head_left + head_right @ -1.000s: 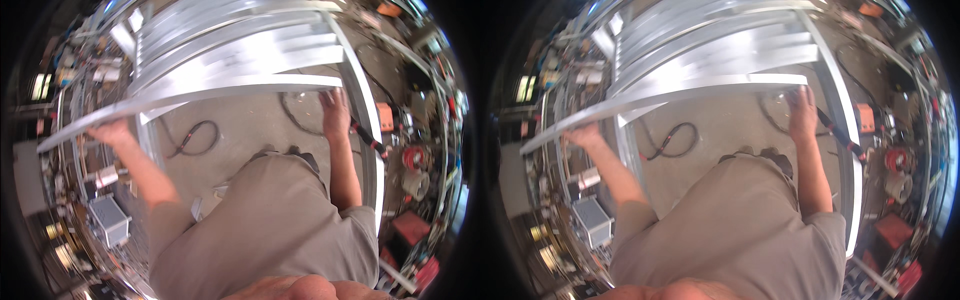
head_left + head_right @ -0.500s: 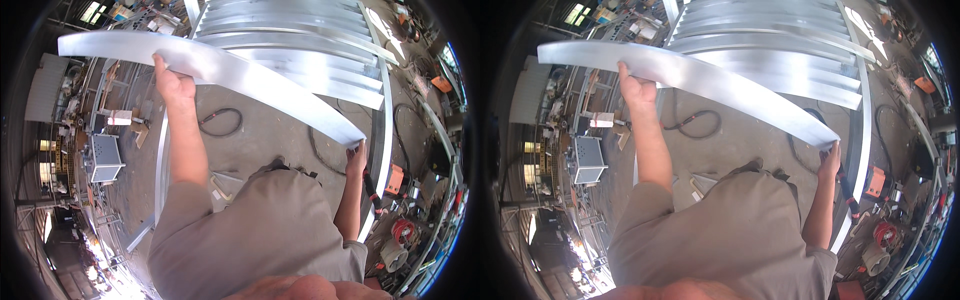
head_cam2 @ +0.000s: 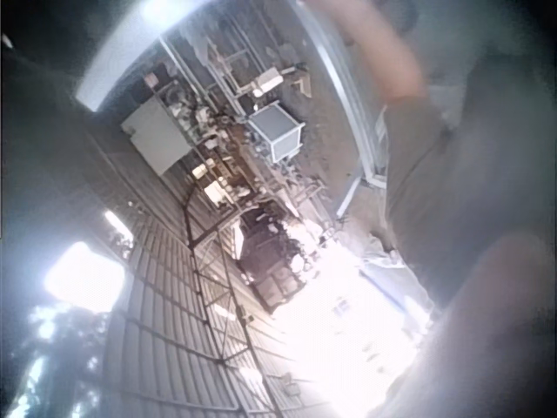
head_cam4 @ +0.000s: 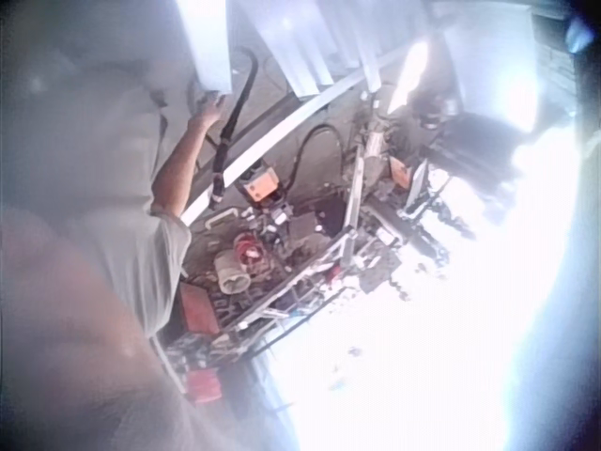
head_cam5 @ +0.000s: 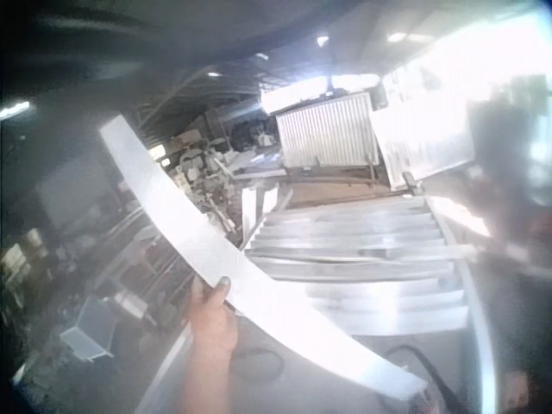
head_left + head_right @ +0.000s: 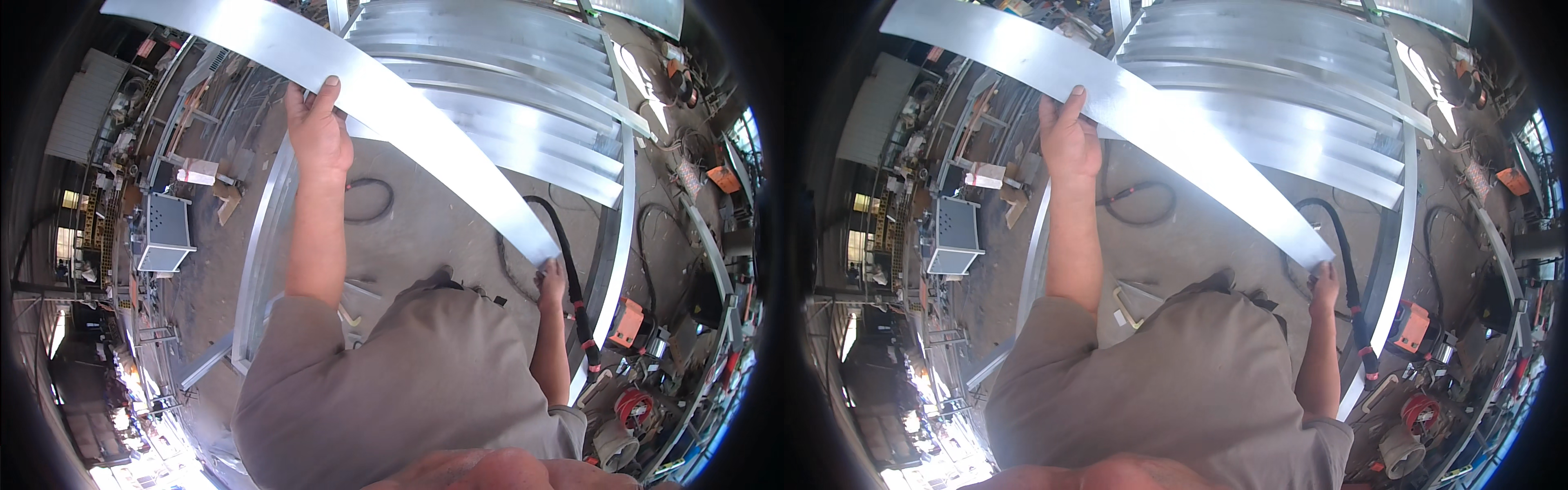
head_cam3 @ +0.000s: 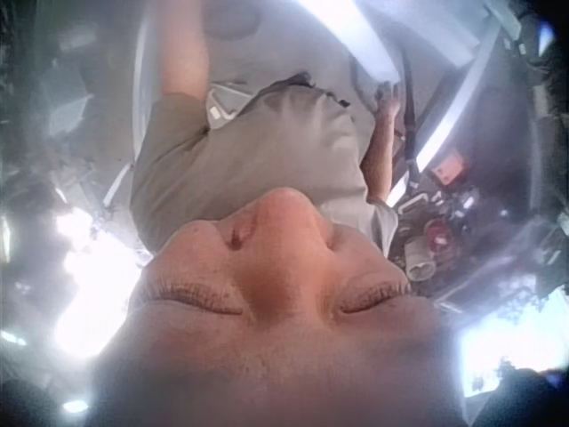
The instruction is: The person places long metal slats into a curved metal frame and uses a nail gun to fasten them in place. They repeat this process for several slats, aligning each one before securing it.
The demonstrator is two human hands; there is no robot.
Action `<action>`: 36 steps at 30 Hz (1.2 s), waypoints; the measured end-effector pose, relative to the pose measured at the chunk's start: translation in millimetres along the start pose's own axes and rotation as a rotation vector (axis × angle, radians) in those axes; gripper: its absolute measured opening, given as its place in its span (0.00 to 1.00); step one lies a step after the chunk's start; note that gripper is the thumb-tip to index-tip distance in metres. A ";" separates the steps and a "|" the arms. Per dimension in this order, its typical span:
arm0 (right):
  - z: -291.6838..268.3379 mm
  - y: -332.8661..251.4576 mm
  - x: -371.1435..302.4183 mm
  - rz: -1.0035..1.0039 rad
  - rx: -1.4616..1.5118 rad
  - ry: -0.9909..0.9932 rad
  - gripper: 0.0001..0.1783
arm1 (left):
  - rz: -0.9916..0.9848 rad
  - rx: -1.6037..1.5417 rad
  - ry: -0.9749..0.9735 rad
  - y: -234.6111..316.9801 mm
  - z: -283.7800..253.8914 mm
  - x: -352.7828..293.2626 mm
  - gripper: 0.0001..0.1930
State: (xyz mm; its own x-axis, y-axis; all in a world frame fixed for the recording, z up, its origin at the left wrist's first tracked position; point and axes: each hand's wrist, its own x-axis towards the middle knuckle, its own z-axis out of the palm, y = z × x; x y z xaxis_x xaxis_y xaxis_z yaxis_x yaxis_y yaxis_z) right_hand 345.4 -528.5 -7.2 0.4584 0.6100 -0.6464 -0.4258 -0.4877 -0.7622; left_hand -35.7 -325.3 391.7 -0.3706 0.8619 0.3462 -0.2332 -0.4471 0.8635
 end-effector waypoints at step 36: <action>117.9 -134.5 73.0 0.068 1.048 0.348 0.18 | 0.327 1.256 -1.271 -344.6 -127.0 35.1 0.51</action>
State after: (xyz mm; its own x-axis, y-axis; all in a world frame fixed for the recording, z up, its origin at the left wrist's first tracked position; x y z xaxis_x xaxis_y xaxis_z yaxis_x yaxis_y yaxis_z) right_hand 344.1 -344.8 52.4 0.5333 0.3132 -0.7858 -0.8328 0.3577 -0.4226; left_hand -82.4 -171.4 59.6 0.7189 0.6926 0.0586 0.6643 -0.7094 0.2356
